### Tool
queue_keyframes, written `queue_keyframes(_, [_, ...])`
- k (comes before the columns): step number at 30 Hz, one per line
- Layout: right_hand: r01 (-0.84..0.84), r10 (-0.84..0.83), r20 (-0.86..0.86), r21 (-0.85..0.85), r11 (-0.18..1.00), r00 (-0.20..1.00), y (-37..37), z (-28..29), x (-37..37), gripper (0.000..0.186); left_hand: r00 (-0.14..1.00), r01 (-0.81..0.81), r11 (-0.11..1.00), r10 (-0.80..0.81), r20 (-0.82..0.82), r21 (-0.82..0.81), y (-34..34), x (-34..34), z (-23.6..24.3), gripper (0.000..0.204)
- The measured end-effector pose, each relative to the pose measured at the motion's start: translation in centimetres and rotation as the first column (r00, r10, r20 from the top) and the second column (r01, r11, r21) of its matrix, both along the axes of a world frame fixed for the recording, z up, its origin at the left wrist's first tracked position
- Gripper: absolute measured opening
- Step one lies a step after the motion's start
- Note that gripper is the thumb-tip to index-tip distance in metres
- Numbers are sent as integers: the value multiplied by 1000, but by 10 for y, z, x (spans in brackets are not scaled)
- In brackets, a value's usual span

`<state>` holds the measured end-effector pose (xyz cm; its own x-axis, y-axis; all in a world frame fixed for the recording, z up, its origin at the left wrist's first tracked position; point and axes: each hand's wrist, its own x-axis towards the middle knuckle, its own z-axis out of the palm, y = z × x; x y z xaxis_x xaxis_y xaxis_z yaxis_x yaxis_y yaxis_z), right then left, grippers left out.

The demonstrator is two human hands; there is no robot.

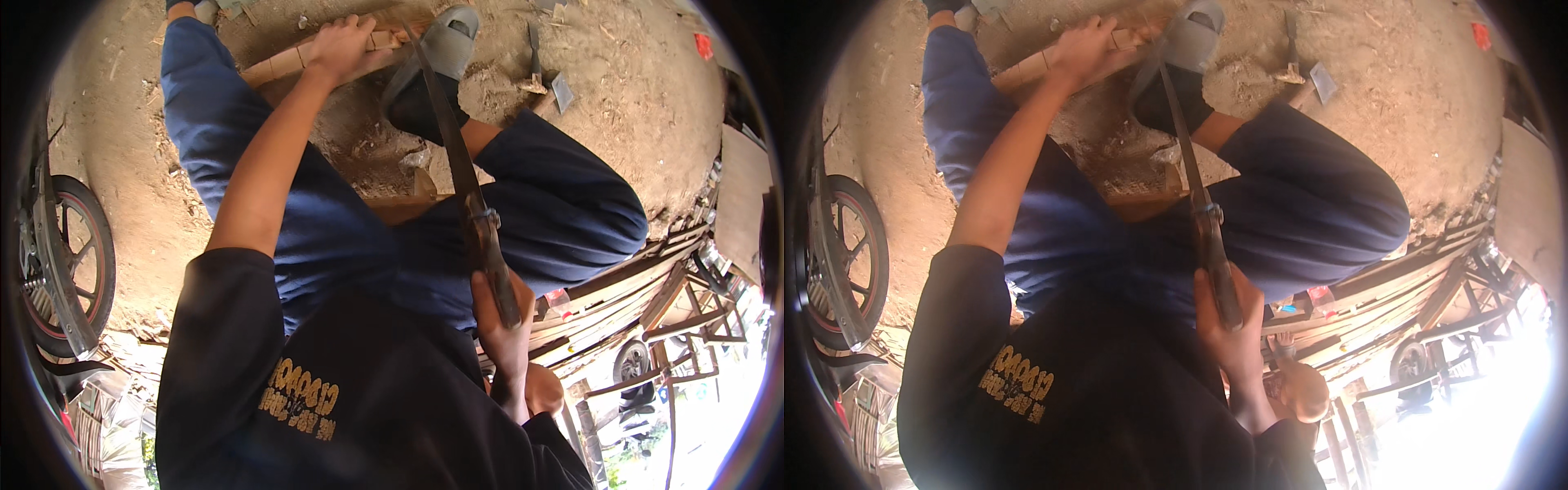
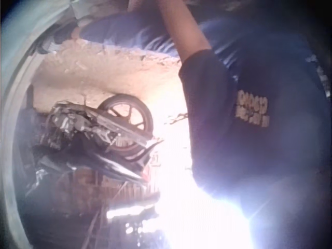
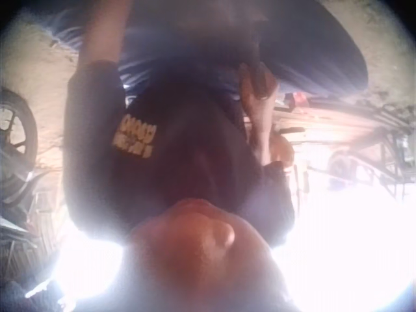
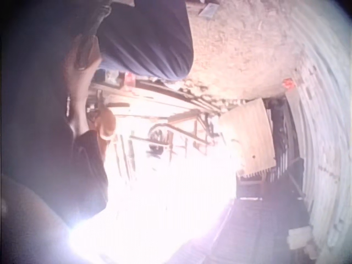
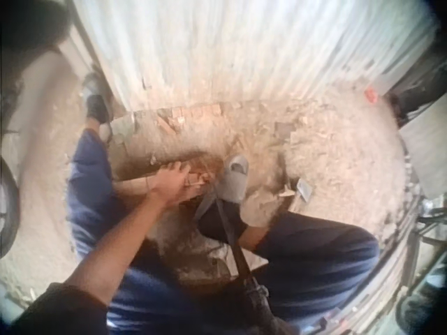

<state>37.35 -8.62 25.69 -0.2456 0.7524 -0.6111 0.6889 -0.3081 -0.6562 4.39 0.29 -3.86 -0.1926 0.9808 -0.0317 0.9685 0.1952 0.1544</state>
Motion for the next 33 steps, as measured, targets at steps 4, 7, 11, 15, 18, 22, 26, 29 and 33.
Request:
queue_keyframes(4, [42, -47, -97, -51, 998, 994, 24, -42, -28, 12, 1000, 0, 1000, 0, -28, -13, 1, -2, -7, 66])
queue_keyframes(7, [-17, 20, -83, 33, 999, 996, 9, -25, -18, 11, 1000, 19, 1000, -20, -12, -21, 3, 3, -5, 66])
queue_keyframes(11, [-36, 40, -54, 81, 996, 998, -3, -11, -9, 10, 1000, -2, 999, 1, -16, -50, -1, 2, 3, 68])
queue_keyframes(15, [-2, 7, -103, 48, 999, 995, 18, -45, -34, 12, 1000, 9, 998, -9, 2, -60, 6, 2, 0, 68])
queue_keyframes(18, [1, 4, -98, 45, 999, 995, -3, -14, -11, 17, 1000, 14, 997, -13, 8, -77, -1, 2, 2, 68])
queue_keyframes(22, [-29, 32, -44, 76, 997, 999, 2, -3, -5, 19, 1000, -3, 1000, 3, 28, -27, -1, -1, 4, 69])
queue_keyframes(26, [-2, 5, -121, 23, 1000, 993, 17, -43, -27, 14, 999, -2, 996, 6, 48, -90, 7, -2, 7, 70])
queue_keyframes(29, [-25, 33, -119, 69, 997, 992, 4, -18, -4, 11, 999, 0, 997, 3, 43, -73, 4, 0, 2, 70])
queue_keyframes(33, [-10, 12, -108, 22, 1000, 994, 8, -10, 1, 9, 999, -7, 998, 9, 40, -63, 4, -3, 1, 73])
